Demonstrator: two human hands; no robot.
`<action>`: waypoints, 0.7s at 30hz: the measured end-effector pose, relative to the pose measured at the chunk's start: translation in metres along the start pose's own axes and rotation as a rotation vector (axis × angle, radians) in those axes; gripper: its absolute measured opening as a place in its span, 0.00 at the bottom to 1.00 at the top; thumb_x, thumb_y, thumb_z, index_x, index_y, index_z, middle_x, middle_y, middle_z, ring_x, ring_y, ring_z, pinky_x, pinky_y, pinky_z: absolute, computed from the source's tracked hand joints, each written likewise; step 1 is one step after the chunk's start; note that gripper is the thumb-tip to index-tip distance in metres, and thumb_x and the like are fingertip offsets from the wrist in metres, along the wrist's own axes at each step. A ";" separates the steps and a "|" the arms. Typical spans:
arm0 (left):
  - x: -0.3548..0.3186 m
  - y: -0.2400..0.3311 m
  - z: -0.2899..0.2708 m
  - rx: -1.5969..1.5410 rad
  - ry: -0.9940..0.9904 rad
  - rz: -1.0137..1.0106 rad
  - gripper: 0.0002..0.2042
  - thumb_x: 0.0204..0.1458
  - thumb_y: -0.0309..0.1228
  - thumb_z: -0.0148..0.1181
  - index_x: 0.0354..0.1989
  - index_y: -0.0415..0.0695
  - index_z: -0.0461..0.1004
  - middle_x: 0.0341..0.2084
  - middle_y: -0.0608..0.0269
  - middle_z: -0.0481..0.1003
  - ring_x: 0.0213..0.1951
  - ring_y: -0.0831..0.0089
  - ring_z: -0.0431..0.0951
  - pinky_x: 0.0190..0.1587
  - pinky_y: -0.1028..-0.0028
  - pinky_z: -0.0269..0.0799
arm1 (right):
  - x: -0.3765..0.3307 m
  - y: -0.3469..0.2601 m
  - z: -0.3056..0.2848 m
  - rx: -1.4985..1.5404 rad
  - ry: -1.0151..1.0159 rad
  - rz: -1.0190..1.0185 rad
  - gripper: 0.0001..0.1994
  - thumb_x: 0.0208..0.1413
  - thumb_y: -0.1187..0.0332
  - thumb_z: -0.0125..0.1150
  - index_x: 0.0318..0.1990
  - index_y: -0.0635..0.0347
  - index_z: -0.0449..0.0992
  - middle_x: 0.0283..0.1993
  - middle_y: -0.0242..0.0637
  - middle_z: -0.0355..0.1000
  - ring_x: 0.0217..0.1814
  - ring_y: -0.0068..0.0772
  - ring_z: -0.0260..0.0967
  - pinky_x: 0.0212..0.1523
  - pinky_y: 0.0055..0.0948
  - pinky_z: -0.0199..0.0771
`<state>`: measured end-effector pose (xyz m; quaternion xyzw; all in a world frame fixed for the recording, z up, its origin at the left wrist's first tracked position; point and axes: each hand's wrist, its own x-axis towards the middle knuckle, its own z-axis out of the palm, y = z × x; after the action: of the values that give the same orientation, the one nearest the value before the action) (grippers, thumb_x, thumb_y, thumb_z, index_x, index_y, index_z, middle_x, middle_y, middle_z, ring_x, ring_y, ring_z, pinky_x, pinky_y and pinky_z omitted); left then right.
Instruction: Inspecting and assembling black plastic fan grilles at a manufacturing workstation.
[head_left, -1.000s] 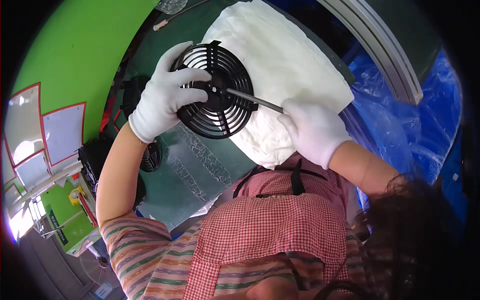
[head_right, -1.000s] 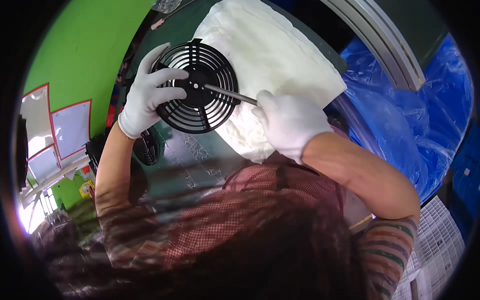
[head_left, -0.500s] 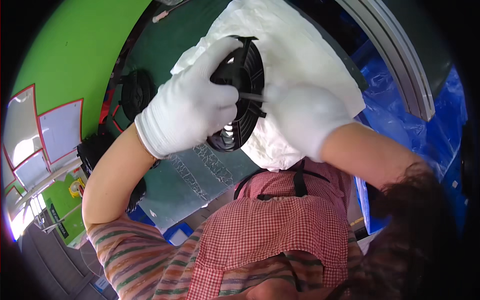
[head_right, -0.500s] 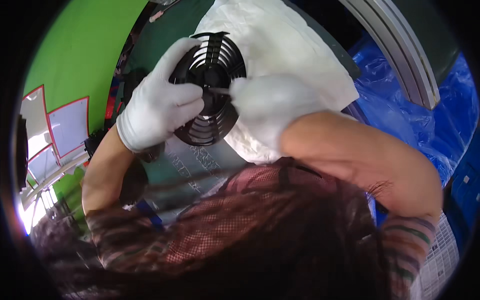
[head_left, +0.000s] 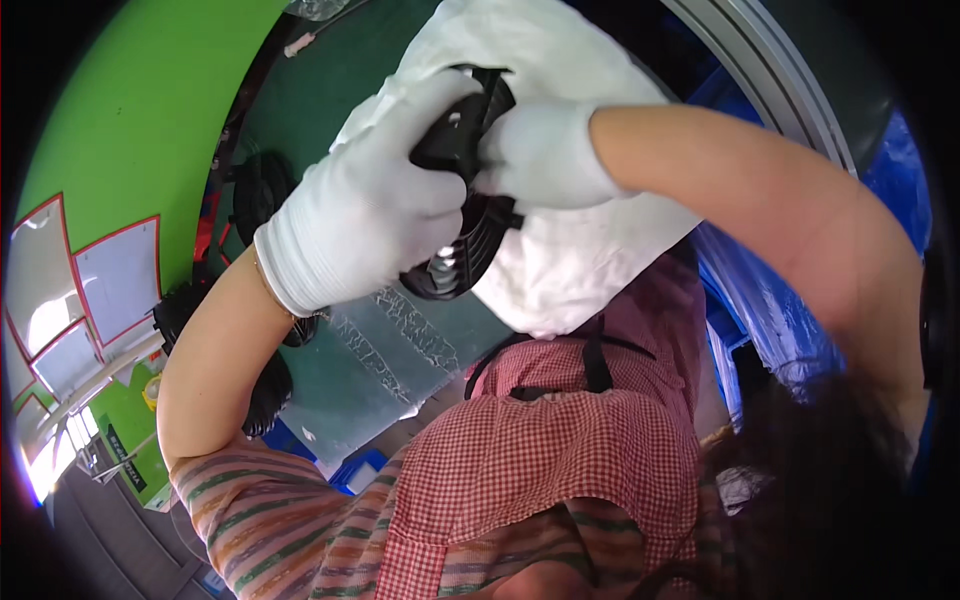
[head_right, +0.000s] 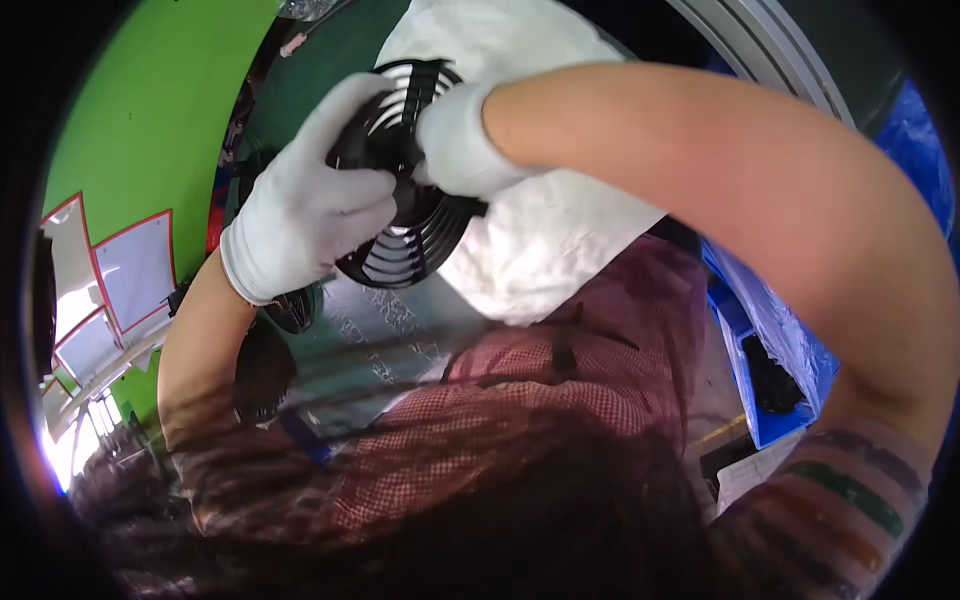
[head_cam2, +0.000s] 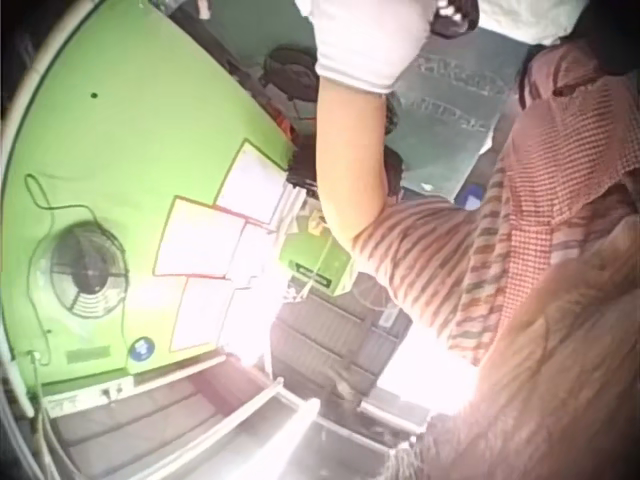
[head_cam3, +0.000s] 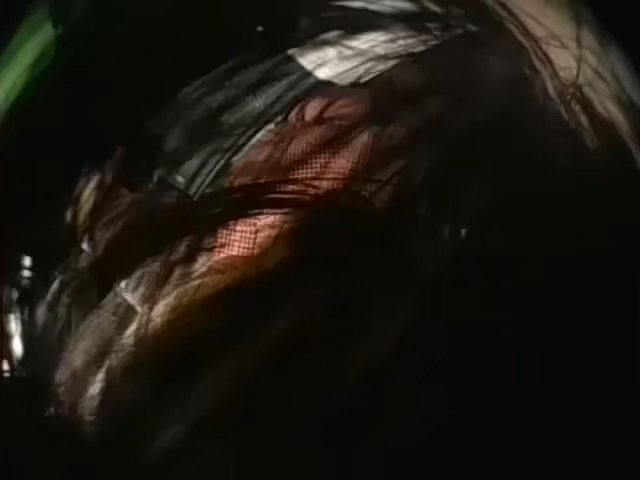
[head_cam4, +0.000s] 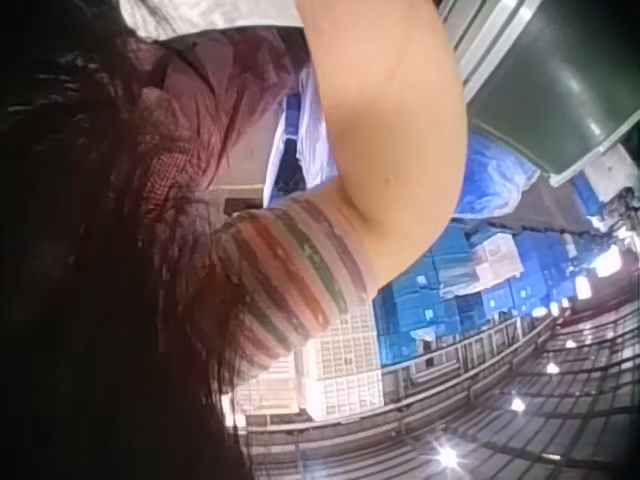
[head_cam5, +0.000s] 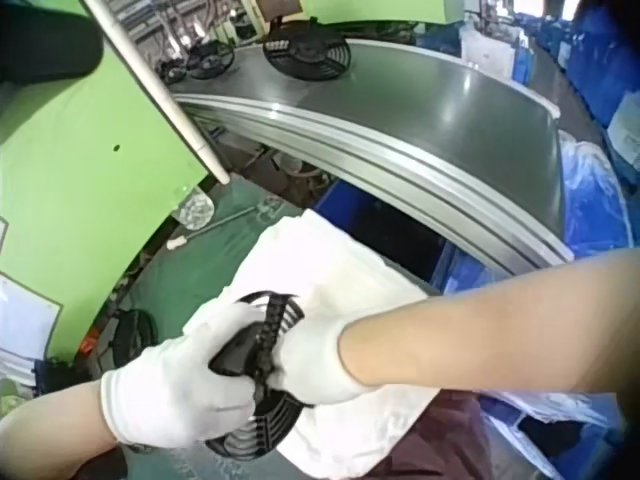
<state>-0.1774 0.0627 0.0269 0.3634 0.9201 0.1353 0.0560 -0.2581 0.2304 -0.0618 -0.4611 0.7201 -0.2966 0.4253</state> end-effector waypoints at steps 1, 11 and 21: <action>-0.002 0.002 0.000 0.023 0.013 0.040 0.04 0.40 0.25 0.64 0.25 0.39 0.77 0.48 0.50 0.71 0.47 0.47 0.75 0.49 0.63 0.73 | -0.008 -0.006 -0.008 -0.077 -0.057 0.049 0.17 0.61 0.61 0.50 0.45 0.69 0.76 0.38 0.50 0.76 0.41 0.45 0.74 0.45 0.36 0.73; -0.021 0.004 0.003 0.003 -0.082 -0.060 0.03 0.49 0.24 0.60 0.30 0.43 0.79 0.31 0.57 0.76 0.45 0.52 0.77 0.53 0.68 0.73 | -0.064 -0.046 0.035 0.188 -0.097 0.547 0.10 0.61 0.66 0.50 0.41 0.62 0.74 0.35 0.47 0.76 0.38 0.50 0.75 0.42 0.42 0.72; -0.012 0.015 -0.002 0.159 -0.077 -0.035 0.03 0.38 0.28 0.58 0.23 0.46 0.75 0.26 0.67 0.73 0.52 0.41 0.71 0.47 0.58 0.75 | -0.073 -0.044 0.057 -0.731 0.433 0.192 0.09 0.51 0.69 0.55 0.37 0.62 0.76 0.33 0.44 0.77 0.29 0.40 0.78 0.26 0.38 0.77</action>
<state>-0.1594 0.0646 0.0332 0.3556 0.9312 0.0467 0.0648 -0.1739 0.2775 -0.0276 -0.4394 0.8900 -0.0713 0.0989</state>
